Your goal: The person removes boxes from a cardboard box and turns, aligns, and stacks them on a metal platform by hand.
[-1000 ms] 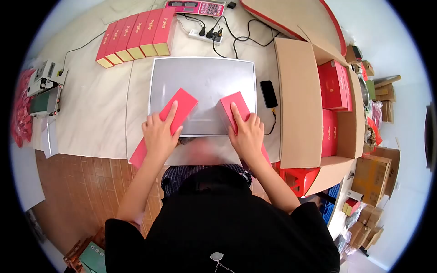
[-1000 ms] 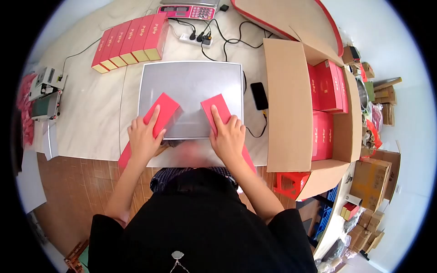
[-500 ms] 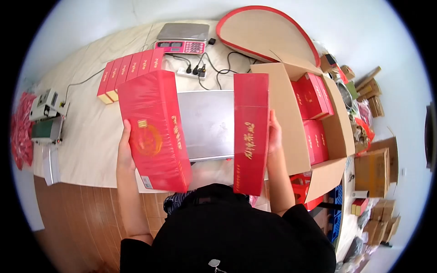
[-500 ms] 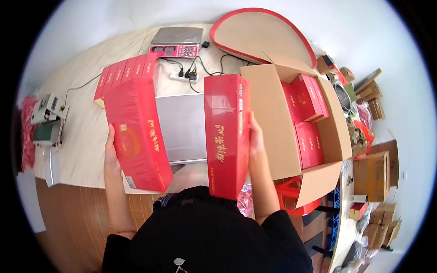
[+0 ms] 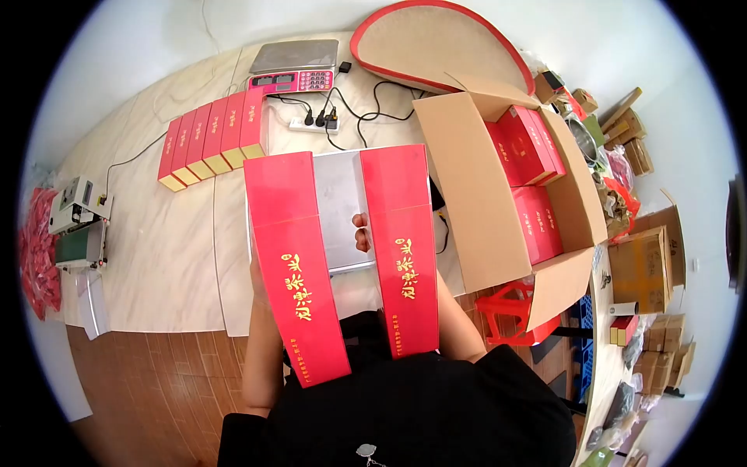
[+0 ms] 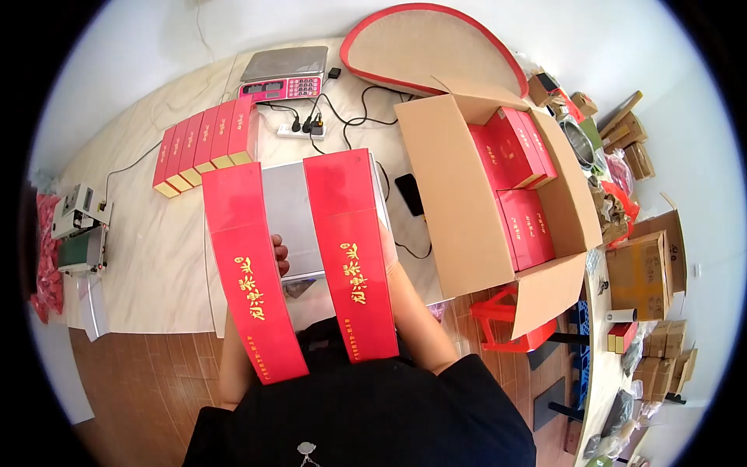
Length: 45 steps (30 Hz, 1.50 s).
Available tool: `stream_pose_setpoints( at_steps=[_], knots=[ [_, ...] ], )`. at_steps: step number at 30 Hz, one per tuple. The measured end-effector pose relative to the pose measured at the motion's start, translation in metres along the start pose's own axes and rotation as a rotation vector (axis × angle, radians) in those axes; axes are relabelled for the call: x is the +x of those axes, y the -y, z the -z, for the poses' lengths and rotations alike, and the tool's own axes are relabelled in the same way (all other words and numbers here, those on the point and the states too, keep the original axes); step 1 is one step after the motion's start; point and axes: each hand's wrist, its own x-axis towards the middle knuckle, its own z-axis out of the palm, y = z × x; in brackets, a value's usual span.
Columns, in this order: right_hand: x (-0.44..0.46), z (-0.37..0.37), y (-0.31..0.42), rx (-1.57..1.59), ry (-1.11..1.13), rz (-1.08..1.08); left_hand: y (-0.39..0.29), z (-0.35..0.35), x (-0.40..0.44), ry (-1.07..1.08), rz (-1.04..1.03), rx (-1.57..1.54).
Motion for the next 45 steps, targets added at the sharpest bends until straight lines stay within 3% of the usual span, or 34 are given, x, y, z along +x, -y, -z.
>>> stream_pose_setpoints(
  at_steps=[3,5,6,9,16,21,24,25,31,33,37,39,43,45],
  knots=[
    [-0.001,-0.013,-0.013,-0.081,-0.011,0.055,0.002,0.026,0.004,-0.003,0.036,-0.007],
    [-0.005,-0.035,-0.015,0.022,0.051,-0.099,0.001,0.02,-0.002,-0.013,0.027,-0.013],
    [-0.007,-0.042,-0.018,0.085,-0.033,-0.114,0.002,0.002,-0.006,-0.016,0.042,-0.02],
    [-0.01,-0.032,-0.025,0.132,0.047,-0.111,0.003,-0.002,-0.009,-0.009,0.043,-0.053],
    [-0.017,0.001,-0.036,0.194,-0.025,-0.249,-0.003,-0.01,-0.019,0.026,0.037,-0.108],
    [-0.017,0.022,-0.035,-0.005,-0.031,-0.173,-0.005,-0.023,-0.028,0.106,-0.083,-0.01],
    [0.021,0.057,-0.018,0.024,-0.075,-0.062,-0.011,-0.036,-0.03,-0.082,-0.199,0.057],
    [0.025,0.037,-0.009,-0.012,-0.07,-0.013,-0.012,-0.044,-0.031,-0.17,-0.195,0.034],
    [0.054,0.0,0.024,0.015,-0.013,0.029,-0.032,0.004,-0.013,0.096,-0.22,-0.074],
    [0.058,-0.011,0.019,-0.016,-0.052,0.03,-0.035,-0.011,-0.033,-0.082,-0.277,-0.066],
    [0.054,-0.048,0.009,0.04,0.047,-0.033,-0.04,-0.038,-0.055,-0.102,-0.346,-0.028],
    [0.057,-0.054,0.005,0.17,0.026,-0.122,-0.043,-0.034,-0.062,-0.322,-0.523,0.234],
    [0.067,-0.045,-0.001,0.239,0.092,-0.166,-0.053,-0.037,-0.074,-0.322,-0.523,0.16],
    [0.074,-0.041,-0.003,0.226,0.121,-0.206,-0.046,-0.061,-0.076,-0.572,-0.648,0.233]
  ],
)
